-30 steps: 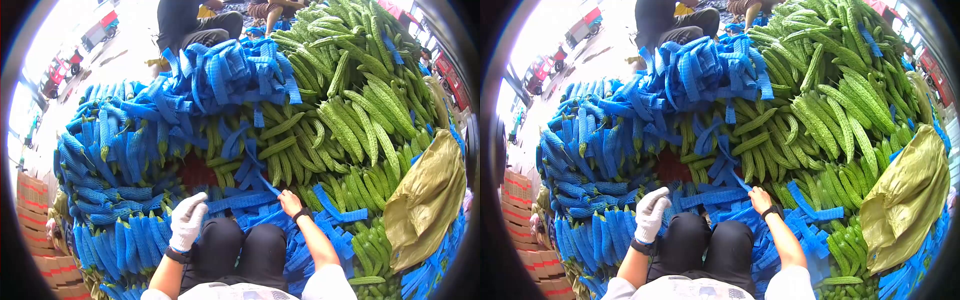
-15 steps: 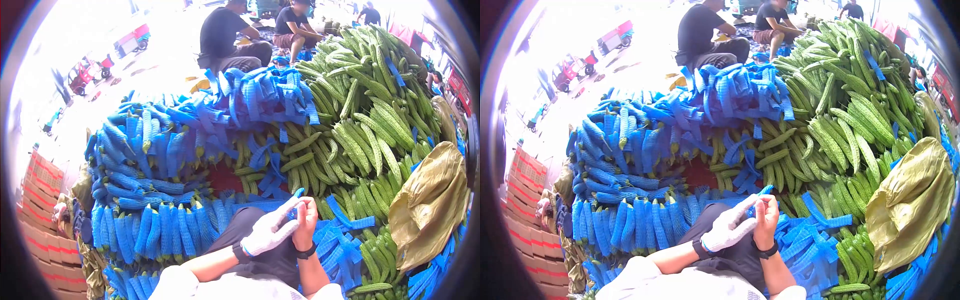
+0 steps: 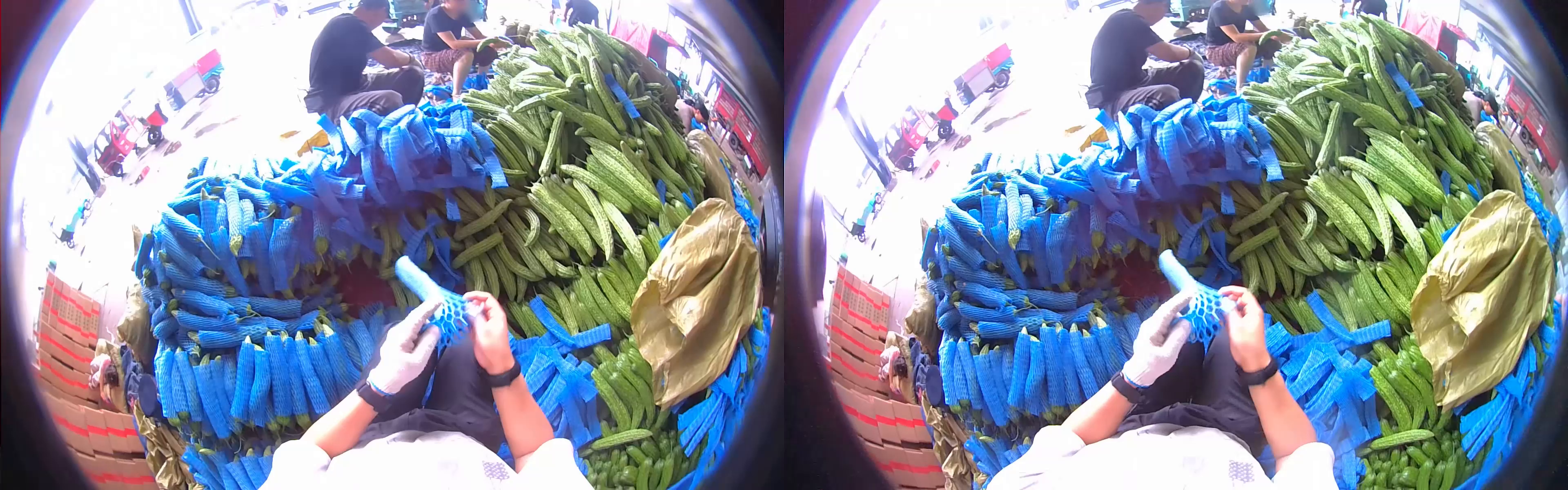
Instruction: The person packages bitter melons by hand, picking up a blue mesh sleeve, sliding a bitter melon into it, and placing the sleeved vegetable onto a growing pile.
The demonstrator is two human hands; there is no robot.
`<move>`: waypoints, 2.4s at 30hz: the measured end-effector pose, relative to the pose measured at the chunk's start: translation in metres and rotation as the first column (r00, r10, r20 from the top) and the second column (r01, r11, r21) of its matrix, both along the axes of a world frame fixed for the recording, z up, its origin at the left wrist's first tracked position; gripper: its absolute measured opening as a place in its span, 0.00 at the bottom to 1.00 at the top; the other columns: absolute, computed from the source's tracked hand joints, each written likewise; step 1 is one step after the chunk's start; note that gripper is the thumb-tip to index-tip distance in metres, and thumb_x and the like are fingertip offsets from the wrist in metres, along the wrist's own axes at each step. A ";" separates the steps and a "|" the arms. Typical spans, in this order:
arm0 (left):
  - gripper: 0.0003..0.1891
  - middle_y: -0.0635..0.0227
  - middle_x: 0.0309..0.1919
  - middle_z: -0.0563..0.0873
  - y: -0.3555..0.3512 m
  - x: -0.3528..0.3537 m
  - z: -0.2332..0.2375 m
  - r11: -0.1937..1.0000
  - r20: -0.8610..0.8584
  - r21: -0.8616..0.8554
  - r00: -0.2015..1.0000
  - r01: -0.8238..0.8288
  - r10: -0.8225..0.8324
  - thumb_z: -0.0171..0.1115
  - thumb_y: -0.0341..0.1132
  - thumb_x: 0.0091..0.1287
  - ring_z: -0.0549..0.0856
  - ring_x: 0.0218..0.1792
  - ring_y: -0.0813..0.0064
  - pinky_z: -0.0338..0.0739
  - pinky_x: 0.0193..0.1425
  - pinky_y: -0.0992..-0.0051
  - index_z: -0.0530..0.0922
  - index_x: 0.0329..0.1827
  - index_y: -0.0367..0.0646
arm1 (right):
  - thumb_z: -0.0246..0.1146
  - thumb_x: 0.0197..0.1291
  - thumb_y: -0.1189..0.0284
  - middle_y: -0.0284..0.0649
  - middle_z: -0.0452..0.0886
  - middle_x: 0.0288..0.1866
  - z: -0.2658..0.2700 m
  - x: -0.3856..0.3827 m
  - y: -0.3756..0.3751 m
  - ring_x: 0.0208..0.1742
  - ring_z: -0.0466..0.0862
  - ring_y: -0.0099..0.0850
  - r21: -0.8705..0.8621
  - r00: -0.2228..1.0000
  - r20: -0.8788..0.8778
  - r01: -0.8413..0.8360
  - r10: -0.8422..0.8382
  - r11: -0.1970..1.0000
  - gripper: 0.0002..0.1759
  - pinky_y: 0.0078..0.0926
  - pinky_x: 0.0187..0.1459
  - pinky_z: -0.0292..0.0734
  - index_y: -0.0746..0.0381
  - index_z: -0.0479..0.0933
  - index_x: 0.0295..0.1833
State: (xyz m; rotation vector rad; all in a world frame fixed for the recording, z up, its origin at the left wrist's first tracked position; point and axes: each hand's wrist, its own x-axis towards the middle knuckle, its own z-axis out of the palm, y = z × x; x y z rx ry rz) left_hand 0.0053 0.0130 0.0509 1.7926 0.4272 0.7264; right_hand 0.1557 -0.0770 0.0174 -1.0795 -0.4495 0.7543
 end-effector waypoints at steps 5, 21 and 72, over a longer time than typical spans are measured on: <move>0.25 0.68 0.44 0.83 -0.006 -0.003 -0.023 0.684 0.164 -0.730 0.973 0.009 0.162 0.58 0.34 0.71 0.81 0.35 0.84 0.81 0.41 0.78 0.68 0.70 0.39 | 0.58 0.68 0.76 0.30 0.78 0.38 0.006 0.014 -0.005 0.36 0.79 0.19 -0.003 0.961 -0.276 0.001 -0.002 1.000 0.09 0.19 0.38 0.77 0.60 0.73 0.53; 0.16 0.58 0.40 0.84 0.024 -0.031 0.061 0.626 -0.056 0.765 0.984 0.149 -0.167 0.74 0.28 0.49 0.84 0.43 0.54 0.80 0.48 0.60 0.82 0.42 0.41 | 0.68 0.58 0.72 0.44 0.80 0.27 0.033 -0.037 0.055 0.22 0.78 0.33 -0.125 0.639 0.768 0.218 -0.045 0.968 0.08 0.26 0.27 0.72 0.63 0.77 0.38; 0.28 0.55 0.70 0.70 0.132 0.051 -0.109 0.527 0.024 -0.850 0.997 -0.020 0.076 0.47 0.42 0.77 0.73 0.67 0.56 0.70 0.69 0.58 0.54 0.78 0.50 | 0.72 0.57 0.64 0.37 0.76 0.27 -0.379 0.226 0.102 0.22 0.75 0.25 -0.702 0.954 -0.271 -0.104 -0.129 0.705 0.18 0.22 0.17 0.65 0.65 0.74 0.39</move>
